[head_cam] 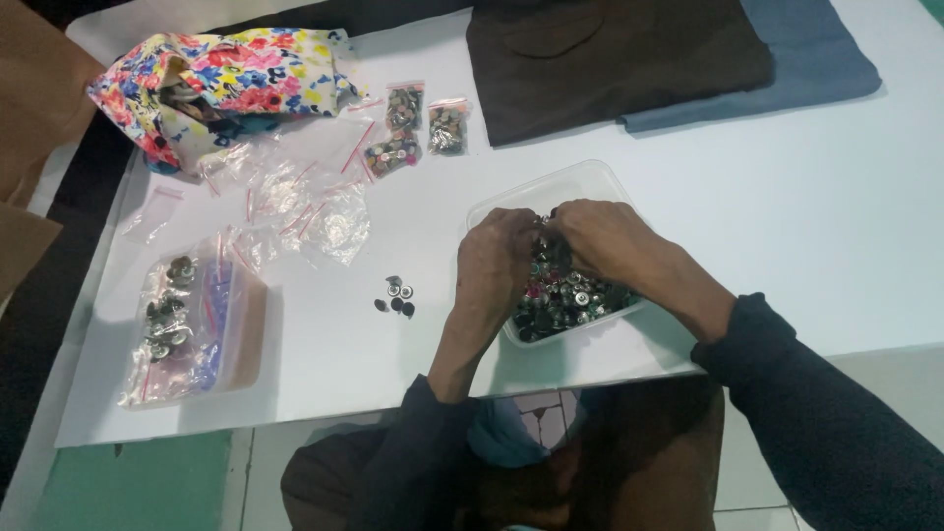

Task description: Sorting small metal buttons from a container and organizing them on a table

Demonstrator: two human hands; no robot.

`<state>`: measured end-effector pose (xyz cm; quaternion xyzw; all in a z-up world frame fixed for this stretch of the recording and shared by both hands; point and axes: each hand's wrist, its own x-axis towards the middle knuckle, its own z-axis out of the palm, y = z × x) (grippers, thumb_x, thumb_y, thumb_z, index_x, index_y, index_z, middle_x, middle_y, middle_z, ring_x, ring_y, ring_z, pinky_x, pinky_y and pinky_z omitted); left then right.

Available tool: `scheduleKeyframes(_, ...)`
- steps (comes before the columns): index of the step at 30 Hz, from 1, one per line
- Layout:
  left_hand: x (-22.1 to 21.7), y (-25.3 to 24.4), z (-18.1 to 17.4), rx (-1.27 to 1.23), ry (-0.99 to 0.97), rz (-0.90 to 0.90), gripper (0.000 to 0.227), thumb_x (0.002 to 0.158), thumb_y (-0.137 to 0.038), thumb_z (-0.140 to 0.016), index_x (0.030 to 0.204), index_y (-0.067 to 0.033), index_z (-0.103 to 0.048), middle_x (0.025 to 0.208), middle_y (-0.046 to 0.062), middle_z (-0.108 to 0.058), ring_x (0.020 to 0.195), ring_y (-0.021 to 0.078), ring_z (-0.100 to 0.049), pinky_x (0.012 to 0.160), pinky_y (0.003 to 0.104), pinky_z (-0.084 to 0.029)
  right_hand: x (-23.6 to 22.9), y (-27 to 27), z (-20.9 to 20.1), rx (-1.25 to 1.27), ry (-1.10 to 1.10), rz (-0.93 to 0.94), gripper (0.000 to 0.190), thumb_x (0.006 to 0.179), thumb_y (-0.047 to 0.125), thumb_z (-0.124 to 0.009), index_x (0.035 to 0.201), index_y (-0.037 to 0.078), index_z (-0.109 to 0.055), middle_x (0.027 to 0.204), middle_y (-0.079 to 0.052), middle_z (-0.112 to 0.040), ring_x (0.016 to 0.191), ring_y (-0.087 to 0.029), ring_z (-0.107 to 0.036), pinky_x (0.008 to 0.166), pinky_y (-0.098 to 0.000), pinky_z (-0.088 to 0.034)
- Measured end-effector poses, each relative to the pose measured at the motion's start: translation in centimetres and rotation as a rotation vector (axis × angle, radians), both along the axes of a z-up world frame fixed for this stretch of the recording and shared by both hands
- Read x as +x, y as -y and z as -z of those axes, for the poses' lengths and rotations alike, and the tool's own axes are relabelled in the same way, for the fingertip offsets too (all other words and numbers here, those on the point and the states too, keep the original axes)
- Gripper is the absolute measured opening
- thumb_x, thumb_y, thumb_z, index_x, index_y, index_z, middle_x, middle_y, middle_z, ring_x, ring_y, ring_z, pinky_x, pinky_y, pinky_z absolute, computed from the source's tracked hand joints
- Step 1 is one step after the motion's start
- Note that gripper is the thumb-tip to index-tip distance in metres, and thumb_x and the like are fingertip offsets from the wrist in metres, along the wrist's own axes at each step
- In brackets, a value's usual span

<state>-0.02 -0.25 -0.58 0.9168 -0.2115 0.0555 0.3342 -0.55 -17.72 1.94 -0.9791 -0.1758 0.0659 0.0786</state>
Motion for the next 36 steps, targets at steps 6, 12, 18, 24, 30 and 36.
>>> scheduleKeyframes(6,0.0,-0.1,0.2,-0.009,0.009,-0.009,0.016,0.098,-0.01,-0.064,0.109,-0.0154,-0.074,0.104,0.013,-0.075,0.091,0.0341,-0.076,0.075,0.041,-0.064,-0.2,-0.1,-0.7,-0.103,0.035,-0.069,0.02,0.081,0.013,-0.072,0.099,0.005,-0.074,0.089,-0.017,-0.073,0.085,-0.041,-0.075,0.069,-0.0535,-0.062)
scheduleKeyframes(12,-1.0,-0.5,-0.9,-0.088,-0.014,0.039,0.017,0.099,-0.007,-0.061,0.11,-0.0097,-0.073,0.105,0.018,-0.074,0.093,0.0427,-0.072,0.077,0.05,-0.063,-0.4,0.0,0.9,-0.116,0.11,-0.061,0.019,0.086,0.02,-0.066,0.093,0.005,-0.075,0.086,-0.018,-0.072,0.079,-0.043,-0.074,0.061,-0.0539,-0.06)
scheduleKeyframes(18,-0.9,-0.5,-1.5,-0.157,-0.034,0.029,0.017,0.099,-0.008,-0.06,0.112,-0.0081,-0.071,0.107,0.018,-0.074,0.095,0.0401,-0.073,0.08,0.048,-0.062,-0.7,-0.2,1.0,-0.125,0.087,-0.08,0.022,0.087,0.017,-0.06,0.092,0.007,-0.078,0.085,-0.013,-0.074,0.078,-0.034,-0.076,0.065,-0.0435,-0.063)
scheduleKeyframes(24,-0.9,-0.4,-1.3,-0.149,-0.04,-0.002,0.015,0.101,-0.01,-0.057,0.113,-0.0137,-0.065,0.101,0.017,-0.074,0.094,0.0473,-0.071,0.078,0.058,-0.059,-1.6,-0.2,-1.7,0.239,-0.048,0.067,0.033,0.094,0.022,-0.052,0.105,0.0,-0.075,0.094,-0.032,-0.073,0.086,-0.054,-0.071,0.072,-0.0586,-0.058)
scheduleKeyframes(30,-1.5,-0.3,-1.5,-0.085,-0.043,-0.026,0.017,0.1,-0.009,-0.055,0.112,-0.0196,-0.06,0.093,0.016,-0.075,0.091,0.0461,-0.073,0.081,0.058,-0.059,-1.8,-0.8,-5.7,0.624,-0.16,0.233,0.03,0.102,0.01,-0.055,0.12,-0.005,-0.072,0.1,-0.032,-0.074,0.083,-0.042,-0.075,0.078,-0.0482,-0.062)
scheduleKeyframes(36,-0.7,-0.6,0.0,-0.142,-0.019,0.015,0.012,0.1,-0.018,-0.058,0.111,-0.0239,-0.058,0.095,0.008,-0.075,0.093,0.0411,-0.073,0.078,0.053,-0.059,-1.0,0.0,-4.4,0.825,-0.229,0.237,0.029,0.101,0.009,-0.057,0.122,-0.007,-0.069,0.102,-0.03,-0.073,0.088,-0.034,-0.076,0.081,-0.0405,-0.064)
